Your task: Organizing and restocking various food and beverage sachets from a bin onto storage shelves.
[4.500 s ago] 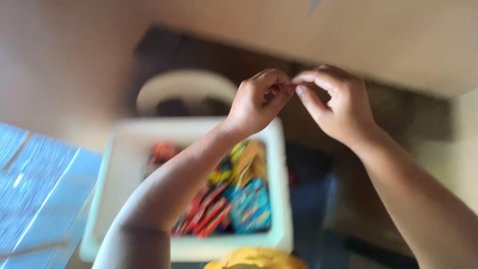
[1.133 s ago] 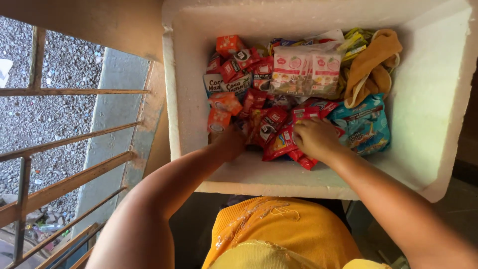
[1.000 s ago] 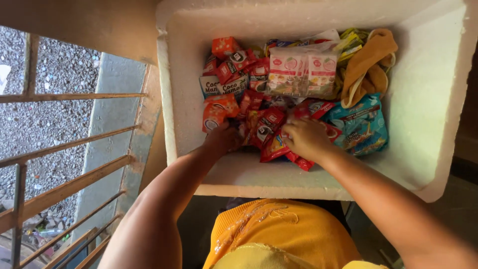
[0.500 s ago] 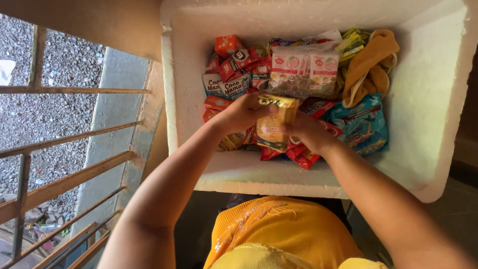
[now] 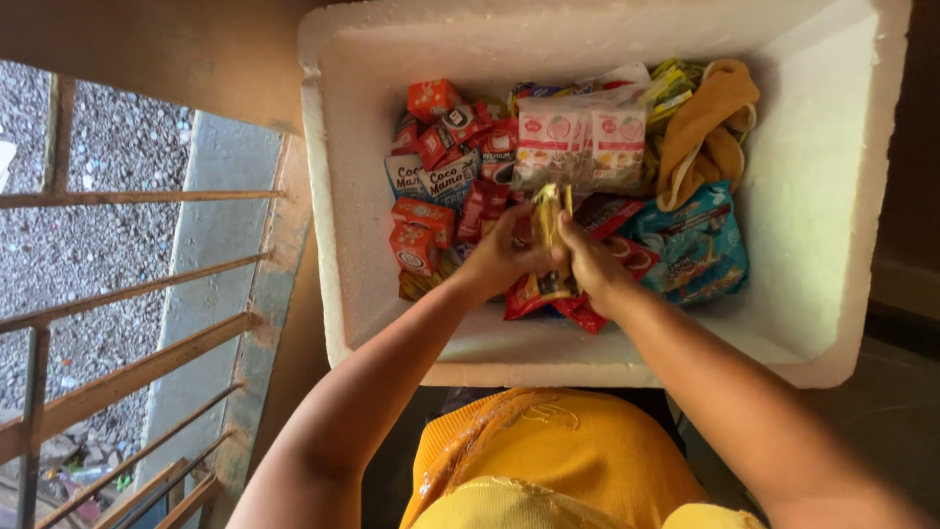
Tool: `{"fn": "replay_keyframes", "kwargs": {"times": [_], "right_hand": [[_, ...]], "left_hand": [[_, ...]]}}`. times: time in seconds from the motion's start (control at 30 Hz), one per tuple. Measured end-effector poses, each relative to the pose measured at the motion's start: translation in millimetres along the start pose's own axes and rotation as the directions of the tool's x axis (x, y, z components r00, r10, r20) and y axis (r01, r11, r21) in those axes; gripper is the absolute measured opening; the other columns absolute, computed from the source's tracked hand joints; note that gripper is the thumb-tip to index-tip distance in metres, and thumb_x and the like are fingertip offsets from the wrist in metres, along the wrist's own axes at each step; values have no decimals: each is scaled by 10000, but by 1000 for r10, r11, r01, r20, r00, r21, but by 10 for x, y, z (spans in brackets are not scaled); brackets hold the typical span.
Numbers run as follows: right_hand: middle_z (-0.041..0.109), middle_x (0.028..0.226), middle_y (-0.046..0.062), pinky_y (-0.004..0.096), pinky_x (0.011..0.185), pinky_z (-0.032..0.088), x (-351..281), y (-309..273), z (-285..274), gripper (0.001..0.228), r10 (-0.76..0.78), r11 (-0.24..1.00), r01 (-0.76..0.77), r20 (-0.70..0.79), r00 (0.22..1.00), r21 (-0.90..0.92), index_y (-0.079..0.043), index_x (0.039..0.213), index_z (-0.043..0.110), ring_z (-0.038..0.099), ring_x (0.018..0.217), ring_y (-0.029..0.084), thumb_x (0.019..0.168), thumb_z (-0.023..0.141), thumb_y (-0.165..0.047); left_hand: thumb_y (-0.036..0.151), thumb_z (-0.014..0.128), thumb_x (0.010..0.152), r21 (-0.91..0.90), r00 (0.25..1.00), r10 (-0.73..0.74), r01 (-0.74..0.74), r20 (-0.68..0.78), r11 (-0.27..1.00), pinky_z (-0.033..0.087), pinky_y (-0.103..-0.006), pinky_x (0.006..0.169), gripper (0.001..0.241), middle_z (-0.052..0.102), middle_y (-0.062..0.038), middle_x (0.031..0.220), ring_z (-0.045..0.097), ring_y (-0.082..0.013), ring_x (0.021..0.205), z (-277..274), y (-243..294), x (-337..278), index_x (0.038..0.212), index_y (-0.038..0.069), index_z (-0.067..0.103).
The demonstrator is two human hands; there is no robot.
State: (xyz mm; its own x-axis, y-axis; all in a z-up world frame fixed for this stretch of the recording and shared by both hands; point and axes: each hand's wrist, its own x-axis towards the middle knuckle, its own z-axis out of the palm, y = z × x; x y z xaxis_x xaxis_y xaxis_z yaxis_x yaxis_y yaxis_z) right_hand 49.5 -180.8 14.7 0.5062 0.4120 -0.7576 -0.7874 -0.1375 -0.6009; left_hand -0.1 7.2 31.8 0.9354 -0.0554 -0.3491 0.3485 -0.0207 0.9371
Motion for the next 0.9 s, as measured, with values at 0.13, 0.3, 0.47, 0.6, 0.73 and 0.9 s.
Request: {"fn": "replay_keyframes", "kwargs": {"times": [0.13, 0.3, 0.47, 0.6, 0.73, 0.9], "right_hand": [[695, 1165, 13, 337, 844, 546, -301, -360, 263, 545, 117, 993, -117, -48, 992, -5, -281, 1365, 526, 678, 991, 127, 935, 476, -611], [563, 925, 99, 484, 608, 359, -415, -464, 18, 467, -39, 999, 39, -52, 998, 1, 21, 1341, 588, 512, 705, 265, 1054, 696, -331], [761, 1119, 99, 383, 821, 617, -809, -943, -134, 427, -326, 877, 321, -48, 944, 357, -28, 1288, 640, 750, 953, 207, 906, 665, -218], [745, 1146, 107, 424, 864, 631, -1454, -1437, -293, 465, -397, 872, 359, 53, 916, 333, -46, 1289, 603, 754, 972, 259, 833, 657, -121], [739, 1160, 117, 383, 881, 608, -1922, -1807, -634, 471, -518, 848, 523, -78, 852, 86, -15, 1307, 623, 738, 1018, 235, 846, 691, -83], [709, 1145, 92, 364, 888, 569, -2718, -2226, -817, 453, -762, 648, 760, -54, 645, -53, -5, 1328, 605, 678, 1029, 182, 920, 713, -170]], "left_hand": [[443, 921, 749, 208, 999, 16, -9, -33, 978, 474, -356, 999, 1027, 625, -163, 1319, 593, -210, 1202, 109, 83, -70, 1520, 30, 383], [316, 911, 750, 95, 954, 294, -287, -67, 953, 562, -345, 903, 958, 574, -156, 1288, 629, -211, 1088, 318, 457, -17, 1537, 59, 428], [264, 757, 915, -216, 961, 278, -269, 10, 939, 575, -294, 810, 737, 592, -93, 1254, 635, -151, 1025, 488, 1168, 117, 1545, 102, 410], [220, 694, 951, -157, 974, 225, -220, 12, 963, 547, -271, 699, 631, 618, -60, 1106, 659, -115, 915, 620, 1544, 443, 1518, 100, 444], [148, 748, 949, -97, 884, 434, -423, 174, 901, 536, -259, 740, 575, 650, -73, 974, 647, -118, 841, 788, 2248, 683, 1456, 27, 503], [99, 759, 931, -103, 761, 604, -598, 239, 795, 531, -253, 744, 462, 690, -33, 917, 628, -92, 836, 1282, 3304, 599, 1335, 7, 553]]}}
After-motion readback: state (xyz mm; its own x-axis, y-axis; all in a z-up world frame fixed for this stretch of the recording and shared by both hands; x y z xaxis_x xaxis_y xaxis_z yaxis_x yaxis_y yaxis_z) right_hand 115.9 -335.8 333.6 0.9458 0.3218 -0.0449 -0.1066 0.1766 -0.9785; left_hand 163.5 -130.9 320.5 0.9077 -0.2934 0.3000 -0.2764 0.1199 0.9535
